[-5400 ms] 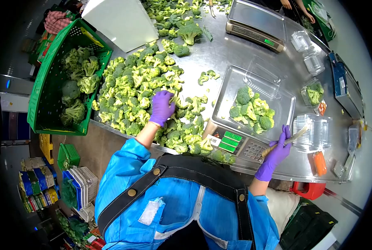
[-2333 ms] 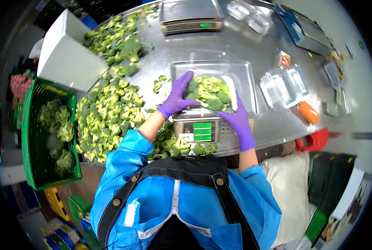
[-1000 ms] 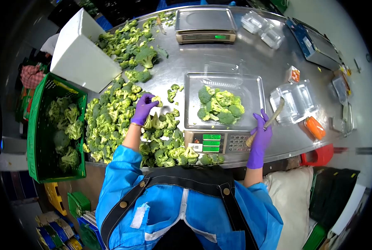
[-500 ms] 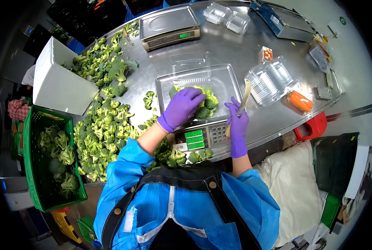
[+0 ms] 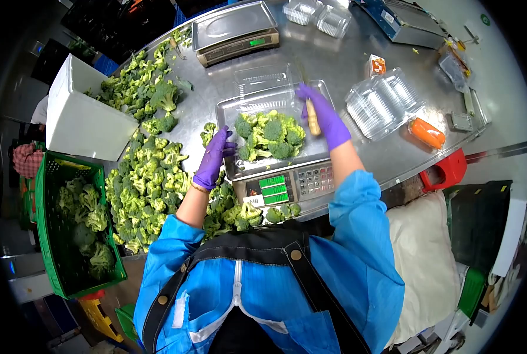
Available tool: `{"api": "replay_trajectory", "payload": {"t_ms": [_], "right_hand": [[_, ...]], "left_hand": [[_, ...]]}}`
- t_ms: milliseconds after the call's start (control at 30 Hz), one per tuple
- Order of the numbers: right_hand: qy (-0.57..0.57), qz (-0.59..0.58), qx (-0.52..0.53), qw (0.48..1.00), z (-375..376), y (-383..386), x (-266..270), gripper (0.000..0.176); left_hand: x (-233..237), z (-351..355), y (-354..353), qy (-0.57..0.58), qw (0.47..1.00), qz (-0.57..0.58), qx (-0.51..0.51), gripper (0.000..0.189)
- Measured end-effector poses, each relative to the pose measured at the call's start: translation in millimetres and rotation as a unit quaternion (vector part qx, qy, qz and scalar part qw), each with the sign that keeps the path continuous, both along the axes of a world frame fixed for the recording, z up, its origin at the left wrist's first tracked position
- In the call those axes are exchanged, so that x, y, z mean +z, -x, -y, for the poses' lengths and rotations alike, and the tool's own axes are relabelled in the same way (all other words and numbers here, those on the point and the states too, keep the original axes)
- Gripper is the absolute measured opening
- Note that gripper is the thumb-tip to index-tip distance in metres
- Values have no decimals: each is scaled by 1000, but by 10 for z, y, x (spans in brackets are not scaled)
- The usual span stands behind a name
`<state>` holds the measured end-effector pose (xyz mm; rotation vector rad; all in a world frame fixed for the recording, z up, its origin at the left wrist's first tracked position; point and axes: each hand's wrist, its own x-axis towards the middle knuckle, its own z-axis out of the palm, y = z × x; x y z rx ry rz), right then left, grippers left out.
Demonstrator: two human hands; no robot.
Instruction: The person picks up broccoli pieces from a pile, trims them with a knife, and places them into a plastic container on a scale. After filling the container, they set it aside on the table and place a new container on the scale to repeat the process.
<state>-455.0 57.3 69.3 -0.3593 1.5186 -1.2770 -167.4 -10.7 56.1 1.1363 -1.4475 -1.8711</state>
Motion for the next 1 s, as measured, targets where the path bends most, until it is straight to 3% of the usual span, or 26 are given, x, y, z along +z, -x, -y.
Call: {"api": "replay_trajectory", "payload": {"t_ms": [67, 167, 233, 267, 300, 333, 400, 500, 600, 833, 1000], "right_hand": [[204, 14, -37, 978, 57, -34, 71, 50], [205, -21, -9, 978, -71, -17, 81, 47], [200, -83, 34, 976, -244, -89, 13, 51], [138, -205, 16, 969, -348, -248, 15, 52], [73, -323, -2, 944, -447, -368, 24, 53], [75, -324, -2, 943, -535, -397, 52, 53], [-22, -169, 48, 984, -705, -375, 129, 53], [12, -120, 55, 991, -850, -371, 74, 51], [10, -86, 52, 995, -973, -378, 15, 44], [6, 14, 40, 999, -1081, -536, -35, 25], [49, 57, 52, 996, -1058, -532, -114, 18]], "left_hand": [[22, -14, -47, -65, 998, 1, -23, 62], [-83, 21, -109, -128, 990, -60, -30, 80], [-79, 14, -156, -188, 974, -128, -10, 70], [-66, -7, -165, -188, 974, -128, -10, 70], [-50, -55, -181, -117, 988, -87, -42, 62], [-37, -90, -196, -44, 995, -46, -73, 57], [-111, -101, -242, -53, 993, -8, -110, 47], [-190, -91, -246, -130, 984, 11, -120, 28], [-150, -54, -193, -124, 984, 24, -126, 20], [-45, 8, -112, -157, 979, 29, -127, 23], [-50, 52, -86, -106, 979, 73, -160, 18]]}}
